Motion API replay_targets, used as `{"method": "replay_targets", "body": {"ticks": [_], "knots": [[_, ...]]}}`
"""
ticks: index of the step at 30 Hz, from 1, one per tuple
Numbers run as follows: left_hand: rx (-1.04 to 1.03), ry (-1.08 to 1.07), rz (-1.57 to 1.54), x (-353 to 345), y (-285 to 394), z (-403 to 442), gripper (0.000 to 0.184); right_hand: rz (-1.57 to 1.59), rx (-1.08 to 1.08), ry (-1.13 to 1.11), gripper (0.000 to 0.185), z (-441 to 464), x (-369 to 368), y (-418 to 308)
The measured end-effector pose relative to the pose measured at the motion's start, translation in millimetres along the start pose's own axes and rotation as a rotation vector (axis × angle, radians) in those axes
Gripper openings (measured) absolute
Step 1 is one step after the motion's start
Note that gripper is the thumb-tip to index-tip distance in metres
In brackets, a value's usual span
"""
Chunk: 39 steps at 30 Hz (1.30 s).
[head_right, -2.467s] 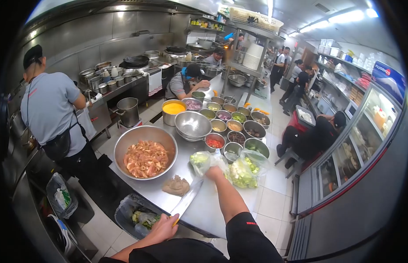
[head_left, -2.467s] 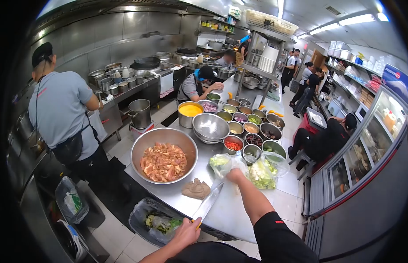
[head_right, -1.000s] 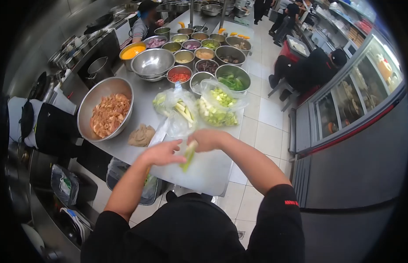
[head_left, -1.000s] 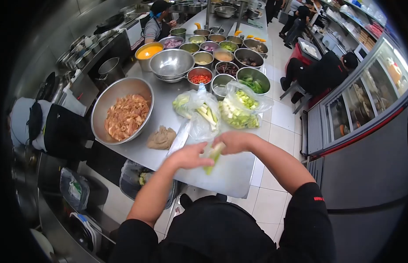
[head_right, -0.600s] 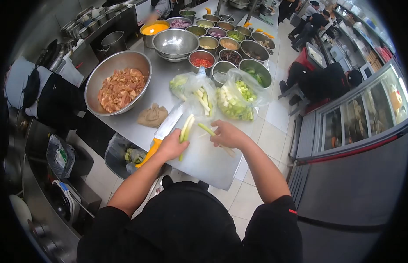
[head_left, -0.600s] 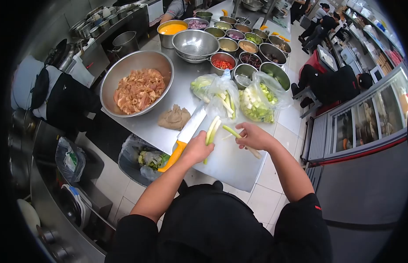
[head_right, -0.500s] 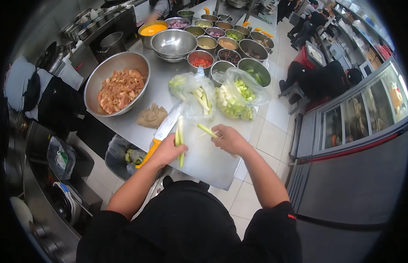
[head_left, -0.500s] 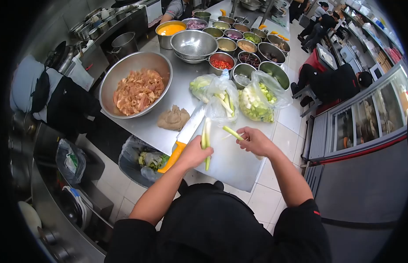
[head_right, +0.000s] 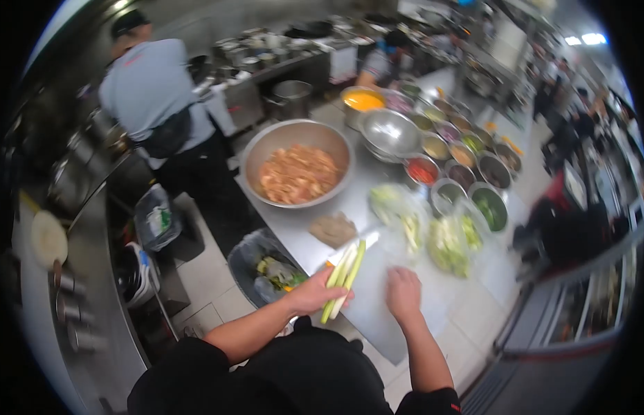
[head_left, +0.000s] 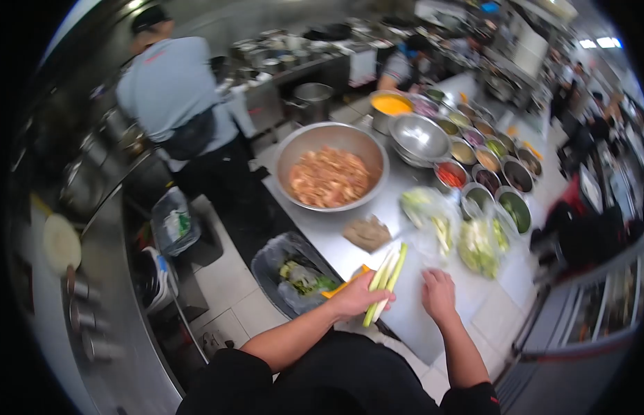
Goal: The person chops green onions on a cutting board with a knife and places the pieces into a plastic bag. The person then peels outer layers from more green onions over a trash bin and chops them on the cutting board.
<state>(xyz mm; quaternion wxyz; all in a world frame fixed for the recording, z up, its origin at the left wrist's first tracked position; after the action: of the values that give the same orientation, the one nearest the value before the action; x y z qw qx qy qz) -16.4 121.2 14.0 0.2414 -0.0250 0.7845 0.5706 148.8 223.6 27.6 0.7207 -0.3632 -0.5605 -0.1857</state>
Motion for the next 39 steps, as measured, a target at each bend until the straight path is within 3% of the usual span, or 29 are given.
{"method": "replay_targets", "body": {"ticks": [1,5,10,14,16,18,20,22,24,28,30,33,39], "knots": [[-0.058,0.005,0.053,9,9,-14,0.037,-0.161,0.017,-0.031,0.025,-9,-18,16],[-0.038,0.253,0.035,61,19,-90,0.038,-0.055,-0.311,-0.23,0.011,-21,-45,60],[-0.212,0.614,-0.221,118,3,-194,0.042,-0.084,-0.312,-0.36,0.012,-25,-45,60],[-0.295,0.739,-0.281,133,-2,-243,0.041,0.023,-0.222,-0.335,0.008,-21,-42,54],[-0.319,0.763,-0.272,142,-2,-255,0.04,0.194,-0.205,-0.347,0.008,-5,-44,46],[-0.304,0.798,-0.276,139,-11,-265,0.038,0.455,-0.223,-0.382,0.009,8,-10,-43],[-0.288,0.822,-0.238,143,-4,-271,0.037,0.618,0.197,-0.22,0.011,36,17,-141],[-0.274,0.842,-0.17,146,4,-272,0.035,0.456,0.479,-0.312,0.012,65,22,-224],[-0.264,0.84,-0.052,149,14,-267,0.035,0.246,0.457,-0.464,0.019,89,-6,-271],[-0.134,0.908,0.503,150,20,-246,0.038,0.76,0.31,-0.609,0.033,110,-28,-321],[-0.007,0.883,0.601,132,37,-238,0.03,0.916,0.27,-0.579,0.03,115,-44,-318],[-0.045,0.791,0.471,128,29,-228,0.028,1.226,0.203,-0.626,0.026,118,-71,-300],[-0.179,0.648,0.158,123,24,-210,0.035,1.558,-0.04,-0.52,0.025,112,-86,-281]]}}
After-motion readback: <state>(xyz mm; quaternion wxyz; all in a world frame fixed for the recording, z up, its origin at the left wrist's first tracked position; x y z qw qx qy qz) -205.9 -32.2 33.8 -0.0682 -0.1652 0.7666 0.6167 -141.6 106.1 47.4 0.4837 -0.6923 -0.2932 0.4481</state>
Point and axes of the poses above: each hand's wrist, its own z-axis towards the middle knuckle, its own x-axis out of the back of the hand, y = z × x, the point moved 9 cm from there along z, towards the middle knuckle, and after that the axes turned 14 degrees about -y, right-handed, at the moved point
